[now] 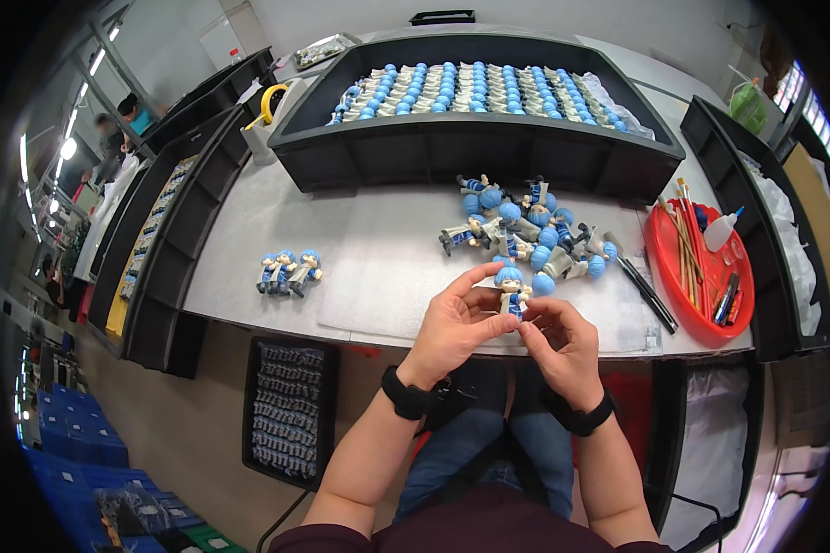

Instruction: The recorder is assembling small blue-and-white plastic humanoid figurines at a factory workstation.

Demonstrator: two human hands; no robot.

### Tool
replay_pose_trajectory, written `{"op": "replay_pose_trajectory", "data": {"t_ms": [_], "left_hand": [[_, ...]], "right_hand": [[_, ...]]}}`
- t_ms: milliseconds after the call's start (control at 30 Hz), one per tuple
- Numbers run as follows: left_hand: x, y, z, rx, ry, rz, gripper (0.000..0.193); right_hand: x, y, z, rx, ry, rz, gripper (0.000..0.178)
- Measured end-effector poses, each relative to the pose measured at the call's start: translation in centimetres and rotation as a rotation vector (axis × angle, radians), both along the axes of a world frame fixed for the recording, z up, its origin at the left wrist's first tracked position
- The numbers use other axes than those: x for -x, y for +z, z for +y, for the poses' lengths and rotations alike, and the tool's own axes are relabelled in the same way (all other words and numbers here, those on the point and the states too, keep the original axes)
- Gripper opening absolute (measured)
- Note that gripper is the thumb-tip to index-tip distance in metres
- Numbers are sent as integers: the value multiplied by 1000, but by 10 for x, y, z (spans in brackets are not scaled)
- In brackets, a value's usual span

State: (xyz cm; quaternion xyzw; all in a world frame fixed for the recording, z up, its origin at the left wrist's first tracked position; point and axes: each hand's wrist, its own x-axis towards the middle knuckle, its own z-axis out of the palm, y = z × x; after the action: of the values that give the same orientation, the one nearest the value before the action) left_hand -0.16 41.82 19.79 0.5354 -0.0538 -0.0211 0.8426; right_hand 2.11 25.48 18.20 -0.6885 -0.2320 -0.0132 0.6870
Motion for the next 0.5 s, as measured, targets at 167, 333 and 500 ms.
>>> {"op": "replay_pose_trajectory", "data": {"t_ms": [167,333,500], "left_hand": [[1,-1,1,-18,17,-8,58],[14,12,20,-208,102,36,51],[19,29,86,-1263,602,-194,44]], "right_hand": [[0,1,2,42,4,-2,23],[3,1,2,22,34,66,23],[4,2,-3,22,19,65,23]]}}
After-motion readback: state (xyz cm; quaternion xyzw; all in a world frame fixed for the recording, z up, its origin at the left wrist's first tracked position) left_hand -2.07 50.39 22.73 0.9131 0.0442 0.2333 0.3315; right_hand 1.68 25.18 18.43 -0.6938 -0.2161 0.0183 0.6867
